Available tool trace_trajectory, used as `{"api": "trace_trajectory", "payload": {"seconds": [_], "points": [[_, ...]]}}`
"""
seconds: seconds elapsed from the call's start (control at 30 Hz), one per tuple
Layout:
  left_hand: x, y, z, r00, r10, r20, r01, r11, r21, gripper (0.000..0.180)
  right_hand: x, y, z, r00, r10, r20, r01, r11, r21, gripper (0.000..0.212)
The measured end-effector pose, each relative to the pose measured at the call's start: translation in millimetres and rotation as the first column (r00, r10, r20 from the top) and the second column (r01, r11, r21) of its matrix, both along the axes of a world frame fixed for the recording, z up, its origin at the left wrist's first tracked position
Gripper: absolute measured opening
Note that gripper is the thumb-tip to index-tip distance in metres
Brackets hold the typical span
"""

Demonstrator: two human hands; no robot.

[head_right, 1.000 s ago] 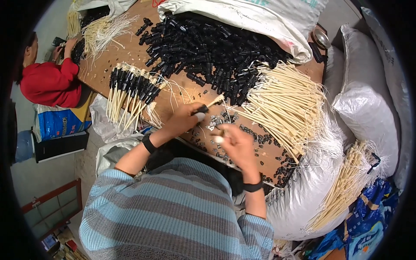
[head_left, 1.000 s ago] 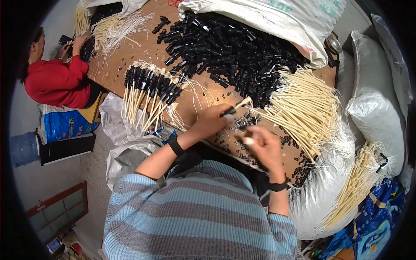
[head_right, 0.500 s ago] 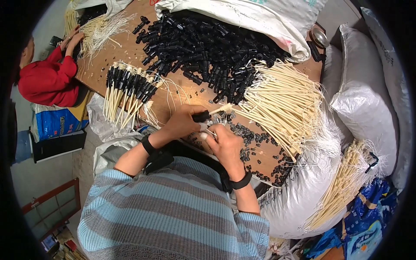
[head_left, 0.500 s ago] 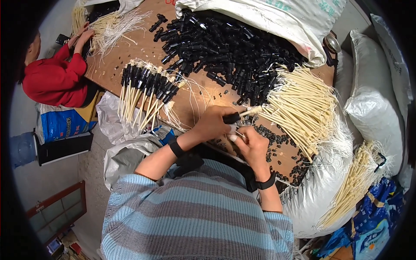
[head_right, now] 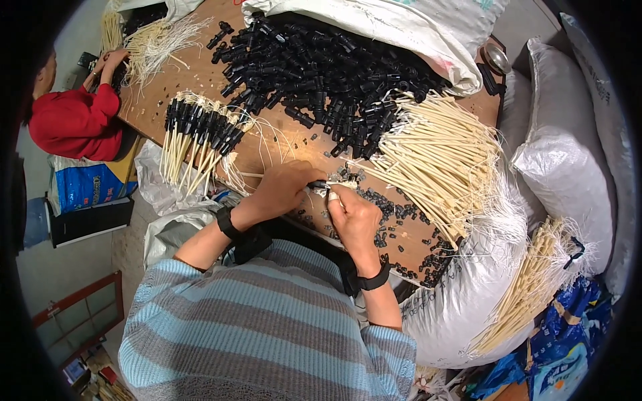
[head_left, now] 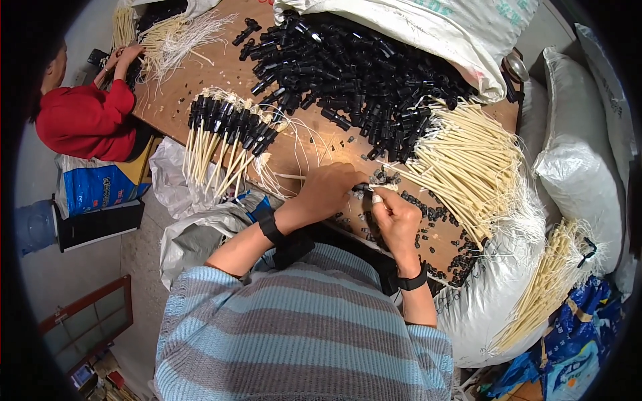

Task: The person assembles components by hand, threading a white cord through a black plastic part and sliding a small metal clip onto the cord. They then press the clip into the plastic component and place the finished assembly onto a pile.

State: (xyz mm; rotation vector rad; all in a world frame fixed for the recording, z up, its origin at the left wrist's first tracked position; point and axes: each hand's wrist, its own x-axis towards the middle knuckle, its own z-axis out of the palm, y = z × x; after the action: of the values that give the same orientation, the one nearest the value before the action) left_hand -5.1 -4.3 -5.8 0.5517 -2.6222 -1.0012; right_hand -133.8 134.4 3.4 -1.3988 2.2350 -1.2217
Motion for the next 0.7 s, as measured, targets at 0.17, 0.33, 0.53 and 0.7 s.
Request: {"api": "trace_trajectory", "payload": {"seconds": [0.17,0.33,0.53,0.7], "points": [[-0.8,1.8,0.8,0.999,-0.051,-0.002,0.051,0.999,0.014,0.045,-1.3,-1.0,-1.1,0.999,0.047,0.019,-0.048,0.994,0.099,0.014],[-3.6,2.9,8.4,0.989,-0.139,0.041,0.125,0.962,0.244,0.047,0.6,1.2,2.4,0.976,0.218,-0.008,-0.217,0.975,0.051,0.016],[-6.5,2.2,10.5,0.976,-0.02,-0.217,0.061,0.982,0.181,0.038,7.2,4.5,-2.3,0.982,0.135,-0.133,-0.122,0.987,0.103,0.018],[-7.2,8.0,0.7,0.966,0.071,-0.25,-0.018,0.978,0.207,0.028,6.7,1.2,-0.1,0.98,0.099,-0.174,-0.087,0.993,0.075,0.018]]}}
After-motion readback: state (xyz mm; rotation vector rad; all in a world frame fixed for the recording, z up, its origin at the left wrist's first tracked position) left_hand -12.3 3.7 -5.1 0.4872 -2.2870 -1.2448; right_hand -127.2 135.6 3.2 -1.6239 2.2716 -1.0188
